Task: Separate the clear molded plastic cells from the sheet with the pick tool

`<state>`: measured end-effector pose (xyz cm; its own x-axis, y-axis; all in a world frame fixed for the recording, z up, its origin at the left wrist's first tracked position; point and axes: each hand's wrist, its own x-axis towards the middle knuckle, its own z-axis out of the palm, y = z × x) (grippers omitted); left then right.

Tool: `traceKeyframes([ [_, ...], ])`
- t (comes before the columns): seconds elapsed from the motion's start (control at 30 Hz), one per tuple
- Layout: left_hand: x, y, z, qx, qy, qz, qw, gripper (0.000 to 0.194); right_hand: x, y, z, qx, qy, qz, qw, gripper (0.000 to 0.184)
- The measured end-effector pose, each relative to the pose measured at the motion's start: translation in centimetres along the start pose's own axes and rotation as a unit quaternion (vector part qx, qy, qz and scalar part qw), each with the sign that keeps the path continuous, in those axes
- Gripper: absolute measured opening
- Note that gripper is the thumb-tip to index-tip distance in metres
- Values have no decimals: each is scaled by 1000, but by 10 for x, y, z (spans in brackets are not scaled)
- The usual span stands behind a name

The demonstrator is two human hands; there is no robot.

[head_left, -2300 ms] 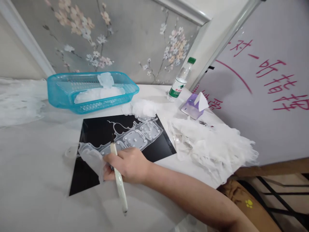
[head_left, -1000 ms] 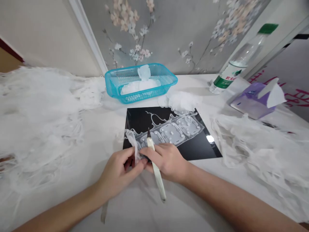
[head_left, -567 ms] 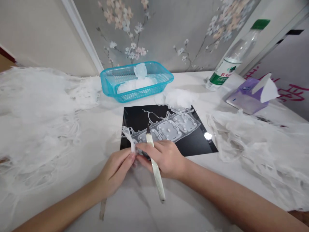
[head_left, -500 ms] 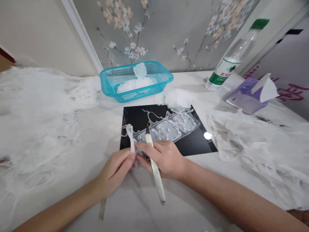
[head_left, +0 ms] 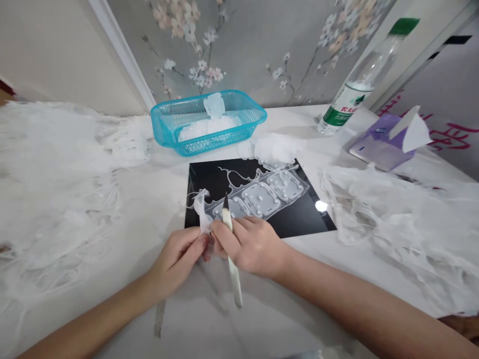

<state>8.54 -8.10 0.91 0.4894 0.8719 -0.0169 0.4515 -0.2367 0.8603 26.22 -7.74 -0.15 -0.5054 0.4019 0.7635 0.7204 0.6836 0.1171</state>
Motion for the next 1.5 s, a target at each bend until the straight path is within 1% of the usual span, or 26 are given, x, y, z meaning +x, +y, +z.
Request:
traceKeyframes([
  [0.13,2,0,0,-16,-3,12,1000,37,2,1,-1,10,-13,13,1000,8],
  [0.3,3,4,0,-37,-23,15,999,36,3,-3,-7,37,-53,11,998,8],
  [0.43,3,2,0,-43,-36,12,998,37,1,-8,-8,58,-82,40,994,24],
  [0.5,2,2,-1,-37,-35,16,999,38,-1,-8,-7,68,-93,46,992,29],
  [0.6,2,3,-2,-25,-41,21,999,38,-2,-7,-5,82,-93,51,991,25],
  [0.67,3,3,-2,-20,-46,17,999,39,-3,-7,-5,100,-103,71,987,22],
  [0.73,4,3,-2,-14,-43,3,999,39,-3,-8,-5,125,-125,98,979,22],
  [0.87,6,1,-2,-13,-30,-14,999,39,-1,-4,-9,190,-200,156,948,26],
  [0.9,5,1,-2,-13,-32,-9,999,39,-1,1,-10,207,-208,182,939,27],
  [0.93,5,2,-2,-10,-40,-2,999,38,0,8,-11,223,-202,220,928,27],
  [1.0,4,3,-2,-3,-63,8,998,36,1,24,-13,249,-153,325,899,24],
  [1.03,4,3,-2,-4,-73,5,997,36,1,33,-13,256,-112,384,880,21],
  [1.07,4,3,-2,-10,-76,-6,997,36,1,41,-13,261,-75,428,862,19],
  [1.13,3,2,-2,-39,-57,-40,997,38,1,50,-11,274,-28,485,830,18],
  [1.17,3,1,-2,-57,-44,-54,996,39,1,51,-10,290,-23,494,819,18],
  [1.23,3,-2,-1,-91,-10,-69,993,39,-1,46,-8,334,-39,478,812,17],
  [1.27,3,-3,-1,-108,10,-74,991,37,-2,42,-6,355,-55,454,815,16],
  [1.33,3,-6,0,-147,54,-86,984,26,-5,32,-5,381,-86,387,835,17],
  [1.4,2,-8,1,-188,97,-103,972,12,-7,23,-4,381,-110,323,859,22],
  [1.43,1,-9,1,-201,111,-109,967,9,-8,20,-4,375,-120,300,869,24],
  [1.47,1,-9,1,-207,119,-111,965,13,-8,18,-4,368,-130,281,877,25],
  [1.5,0,-9,0,-206,119,-107,965,20,-7,17,-5,362,-140,266,882,25],
])
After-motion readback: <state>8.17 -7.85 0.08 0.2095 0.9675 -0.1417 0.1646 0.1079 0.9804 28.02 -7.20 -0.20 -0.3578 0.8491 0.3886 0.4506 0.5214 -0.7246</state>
